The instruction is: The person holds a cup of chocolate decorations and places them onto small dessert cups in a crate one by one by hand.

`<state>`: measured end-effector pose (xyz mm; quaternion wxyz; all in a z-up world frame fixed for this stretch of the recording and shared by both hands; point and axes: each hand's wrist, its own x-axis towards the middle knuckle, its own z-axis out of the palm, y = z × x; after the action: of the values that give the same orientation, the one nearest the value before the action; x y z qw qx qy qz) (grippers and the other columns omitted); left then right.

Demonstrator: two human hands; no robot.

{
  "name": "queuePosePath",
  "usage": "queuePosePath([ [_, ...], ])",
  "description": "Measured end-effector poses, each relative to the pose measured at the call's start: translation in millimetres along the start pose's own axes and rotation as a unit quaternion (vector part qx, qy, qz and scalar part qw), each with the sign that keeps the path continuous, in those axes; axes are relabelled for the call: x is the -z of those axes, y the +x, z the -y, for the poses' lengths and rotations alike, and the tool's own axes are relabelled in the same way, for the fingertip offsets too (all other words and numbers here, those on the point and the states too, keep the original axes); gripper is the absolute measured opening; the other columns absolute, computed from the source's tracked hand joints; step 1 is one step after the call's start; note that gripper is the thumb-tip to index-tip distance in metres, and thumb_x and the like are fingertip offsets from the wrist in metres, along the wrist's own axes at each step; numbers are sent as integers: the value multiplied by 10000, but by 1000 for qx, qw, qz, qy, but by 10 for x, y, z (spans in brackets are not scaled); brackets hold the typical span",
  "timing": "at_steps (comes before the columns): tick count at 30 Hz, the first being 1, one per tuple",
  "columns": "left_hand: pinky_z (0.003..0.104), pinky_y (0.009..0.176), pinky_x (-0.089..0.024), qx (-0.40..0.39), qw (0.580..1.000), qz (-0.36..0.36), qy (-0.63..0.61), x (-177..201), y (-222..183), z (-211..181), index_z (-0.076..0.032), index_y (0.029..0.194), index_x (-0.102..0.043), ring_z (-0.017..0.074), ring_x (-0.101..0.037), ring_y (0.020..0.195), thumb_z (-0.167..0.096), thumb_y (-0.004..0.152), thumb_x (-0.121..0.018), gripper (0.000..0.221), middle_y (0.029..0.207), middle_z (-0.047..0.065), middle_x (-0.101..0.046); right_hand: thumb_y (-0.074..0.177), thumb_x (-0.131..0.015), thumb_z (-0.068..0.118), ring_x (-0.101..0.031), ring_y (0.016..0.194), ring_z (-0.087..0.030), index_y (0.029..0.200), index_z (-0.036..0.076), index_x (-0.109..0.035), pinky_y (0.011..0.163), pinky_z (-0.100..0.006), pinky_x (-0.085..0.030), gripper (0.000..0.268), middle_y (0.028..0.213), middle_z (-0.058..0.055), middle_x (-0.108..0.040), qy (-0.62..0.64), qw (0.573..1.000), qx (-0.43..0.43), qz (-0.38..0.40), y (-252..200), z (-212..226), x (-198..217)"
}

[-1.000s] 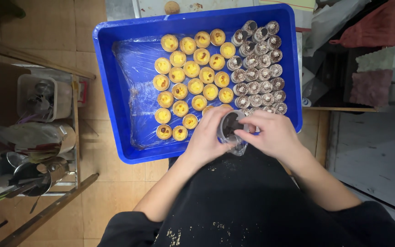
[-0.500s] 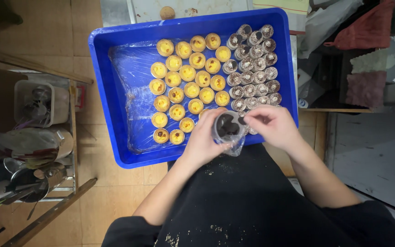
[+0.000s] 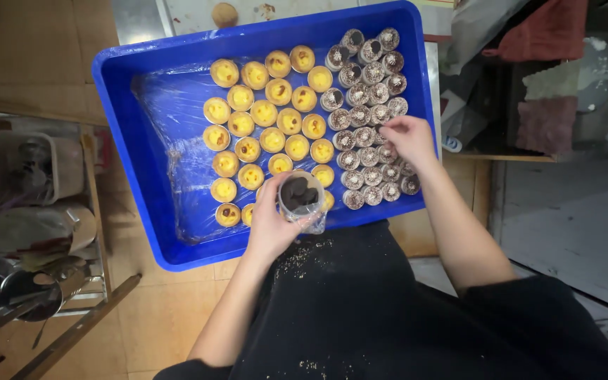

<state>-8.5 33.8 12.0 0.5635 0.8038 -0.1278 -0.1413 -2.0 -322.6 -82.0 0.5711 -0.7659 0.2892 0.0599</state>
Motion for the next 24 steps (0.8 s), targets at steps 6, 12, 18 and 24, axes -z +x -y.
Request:
queuePosePath([
  [6, 383, 1057, -517, 47, 999, 0, -9, 67, -22, 8, -44, 1338, -545, 275, -642, 1250, -229, 667, -944, 802, 1318, 125, -636, 898, -776, 116, -623, 563, -83, 991, 32, -776, 475, -228, -466, 126, 733, -43, -716, -93, 995, -23, -10, 278, 66, -389],
  [12, 388, 1057, -512, 64, 998, -15, -3, 126, -92, 25, -42, 1327, -550, 275, -639, 1242, -205, 634, -957, 820, 1300, 126, -646, 885, -755, 92, -677, 594, -93, 995, 10, -752, 519, -249, -520, 137, 800, -51, -748, -131, 990, 32, -29, 425, 46, -626],
  [18, 398, 1065, -503, 75, 997, -27, -5, 151, -153, 39, -45, 1335, -550, 290, -629, 1257, -205, 633, -955, 826, 1319, 124, -644, 878, -746, 71, -687, 631, -98, 1012, 15, -755, 580, -262, -561, 146, 829, -55, -749, -156, 985, 70, -32, 465, -11, -675],
  [24, 413, 1068, -489, 69, 997, -37, 8, 180, -178, 64, -45, 1335, -550, 308, -618, 1261, -202, 624, -961, 836, 1313, 128, -646, 855, -778, 110, -688, 686, -125, 992, 34, -774, 645, -304, -563, 157, 828, -52, -756, -226, 967, 100, -57, 501, -65, -729],
])
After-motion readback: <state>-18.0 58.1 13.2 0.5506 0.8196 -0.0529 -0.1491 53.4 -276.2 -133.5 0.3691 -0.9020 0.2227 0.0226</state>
